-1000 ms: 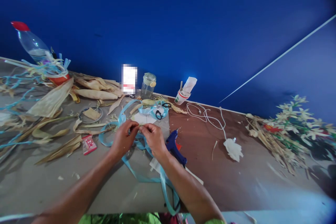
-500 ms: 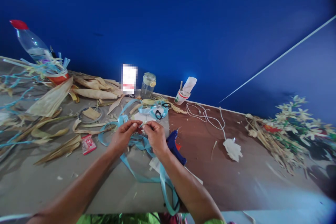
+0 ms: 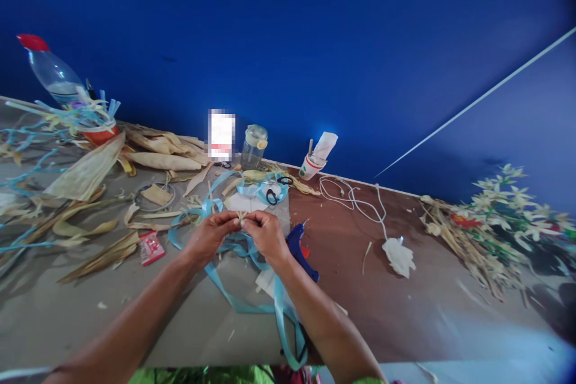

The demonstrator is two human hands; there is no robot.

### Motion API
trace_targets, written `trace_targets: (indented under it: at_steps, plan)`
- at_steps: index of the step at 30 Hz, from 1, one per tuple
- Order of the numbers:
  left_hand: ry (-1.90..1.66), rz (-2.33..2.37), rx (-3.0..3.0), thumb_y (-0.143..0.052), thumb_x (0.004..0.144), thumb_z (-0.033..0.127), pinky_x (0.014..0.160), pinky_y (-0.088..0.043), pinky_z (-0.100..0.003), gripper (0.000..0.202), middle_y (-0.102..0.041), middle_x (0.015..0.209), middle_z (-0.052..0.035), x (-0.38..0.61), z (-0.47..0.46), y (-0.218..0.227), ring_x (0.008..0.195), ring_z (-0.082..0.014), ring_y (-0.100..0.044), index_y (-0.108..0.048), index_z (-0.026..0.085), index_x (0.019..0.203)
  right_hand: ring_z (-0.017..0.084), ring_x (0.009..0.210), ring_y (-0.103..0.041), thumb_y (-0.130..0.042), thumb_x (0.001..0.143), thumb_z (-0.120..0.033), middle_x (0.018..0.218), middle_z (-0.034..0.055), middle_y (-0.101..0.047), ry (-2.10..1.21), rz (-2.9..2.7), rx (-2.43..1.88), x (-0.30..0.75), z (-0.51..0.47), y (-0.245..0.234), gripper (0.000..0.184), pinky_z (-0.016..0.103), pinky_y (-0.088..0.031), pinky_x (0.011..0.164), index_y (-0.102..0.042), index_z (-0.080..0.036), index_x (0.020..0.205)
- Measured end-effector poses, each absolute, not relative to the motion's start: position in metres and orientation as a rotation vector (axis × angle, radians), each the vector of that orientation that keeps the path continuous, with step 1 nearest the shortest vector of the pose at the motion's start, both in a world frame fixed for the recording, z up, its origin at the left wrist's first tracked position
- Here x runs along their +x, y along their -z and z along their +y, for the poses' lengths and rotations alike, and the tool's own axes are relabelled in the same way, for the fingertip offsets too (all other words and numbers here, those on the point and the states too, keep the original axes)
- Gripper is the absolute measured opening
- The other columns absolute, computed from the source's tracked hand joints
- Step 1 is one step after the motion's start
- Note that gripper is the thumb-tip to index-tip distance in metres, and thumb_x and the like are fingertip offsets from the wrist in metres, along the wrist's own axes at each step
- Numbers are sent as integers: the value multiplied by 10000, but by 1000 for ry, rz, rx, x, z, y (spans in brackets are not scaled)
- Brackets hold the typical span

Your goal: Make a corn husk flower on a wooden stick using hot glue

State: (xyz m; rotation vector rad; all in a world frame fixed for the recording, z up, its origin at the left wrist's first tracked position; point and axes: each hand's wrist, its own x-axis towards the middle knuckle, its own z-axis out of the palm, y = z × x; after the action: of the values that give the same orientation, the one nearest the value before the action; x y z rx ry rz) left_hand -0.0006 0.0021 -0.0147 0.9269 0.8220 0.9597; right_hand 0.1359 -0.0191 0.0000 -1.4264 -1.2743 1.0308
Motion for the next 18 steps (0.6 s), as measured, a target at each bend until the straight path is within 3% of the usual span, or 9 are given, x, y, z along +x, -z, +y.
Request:
trace_targets:
  at_steps: [11, 18]
  plan:
    - [-1071, 875, 986, -771, 585, 348, 717, -435, -280, 229, -631, 675, -15, 3, 1, 17, 695, -158, -553, -696, 164, 700, 120, 573, -521, -601, 709, -244, 607, -17, -616, -714, -1456, -1611, 138, -26, -15, 101, 221, -396, 597, -629, -172, 644]
    - [-1151, 933, 1270, -700, 676, 323, 682, -408, -247, 163, -595, 706, -5, 4, -3, 7, 708, -144, -526, -674, 168, 717, 119, 580, -517, -567, 714, -159, 631, -12, -611, -536, -1501, -1536, 135, -30, -9, 63, 224, -378, 598, -617, -175, 678]
